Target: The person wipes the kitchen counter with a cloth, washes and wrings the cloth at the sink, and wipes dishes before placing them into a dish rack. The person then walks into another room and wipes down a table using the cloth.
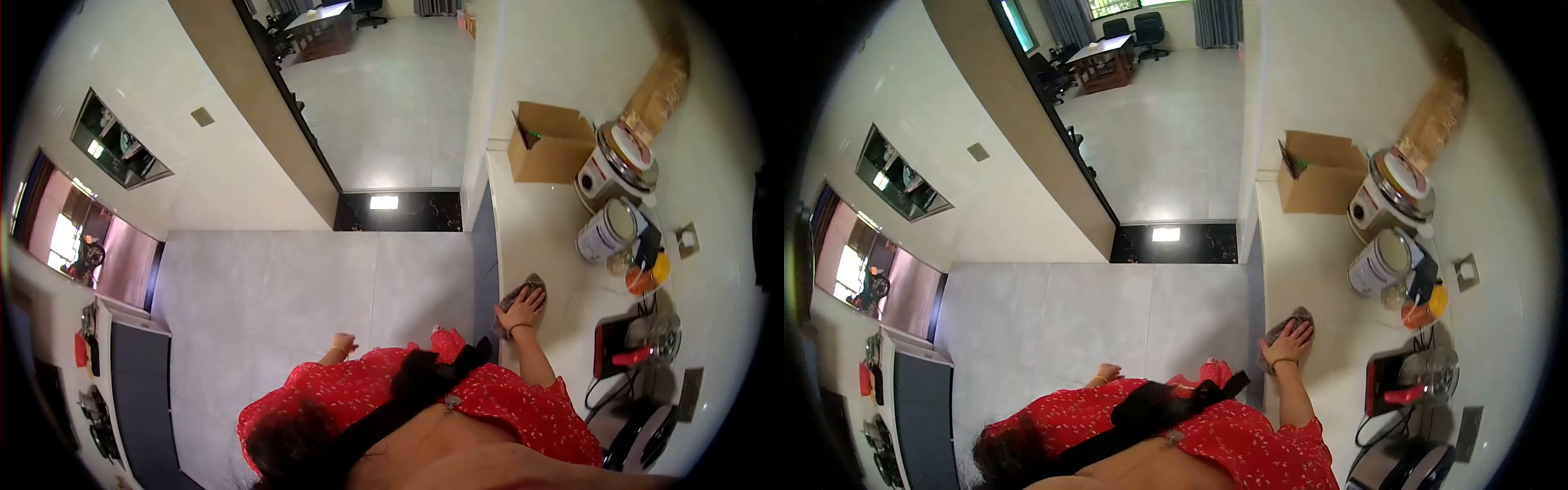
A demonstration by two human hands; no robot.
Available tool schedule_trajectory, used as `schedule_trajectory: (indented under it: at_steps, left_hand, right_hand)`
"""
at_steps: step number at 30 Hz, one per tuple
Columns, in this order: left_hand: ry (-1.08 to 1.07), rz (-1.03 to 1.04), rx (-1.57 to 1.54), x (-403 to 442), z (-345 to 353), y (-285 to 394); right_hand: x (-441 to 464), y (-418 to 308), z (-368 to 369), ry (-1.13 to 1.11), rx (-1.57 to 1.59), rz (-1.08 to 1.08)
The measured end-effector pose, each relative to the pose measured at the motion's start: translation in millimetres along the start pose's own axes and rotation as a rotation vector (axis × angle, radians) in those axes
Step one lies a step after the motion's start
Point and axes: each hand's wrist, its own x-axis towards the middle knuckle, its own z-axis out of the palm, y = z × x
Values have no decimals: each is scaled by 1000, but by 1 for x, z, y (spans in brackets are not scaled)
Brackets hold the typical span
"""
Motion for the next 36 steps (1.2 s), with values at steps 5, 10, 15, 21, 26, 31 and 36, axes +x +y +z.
schedule_trajectory:
  at_steps: [5, 10, 15, 21, 26, 31, 36]
  left_hand:
    - [-7, -112, -6, 13, -2, -18]
    - [-292, -191, 17, 30, -49, -4]
    - [-291, -276, -81, 95, -61, -31]
    - [-92, -322, -140, 230, -123, -98]
    - [46, -184, -103, 369, -240, -149]
    - [238, -531, -1783, 465, -400, -127]
    - [291, -485, -1814, 561, -471, -148]
  right_hand:
    - [88, -38, -35, 38, 7, -43]
    - [168, -84, -58, 71, -51, -70]
    - [263, -140, -18, 416, 6, -260]
    - [315, -260, -68, 29, 453, -344]
    - [392, -292, -79, -216, 546, -196]
    - [444, -276, -58, -572, 413, 26]
    - [508, -271, 2, -629, 317, 108]
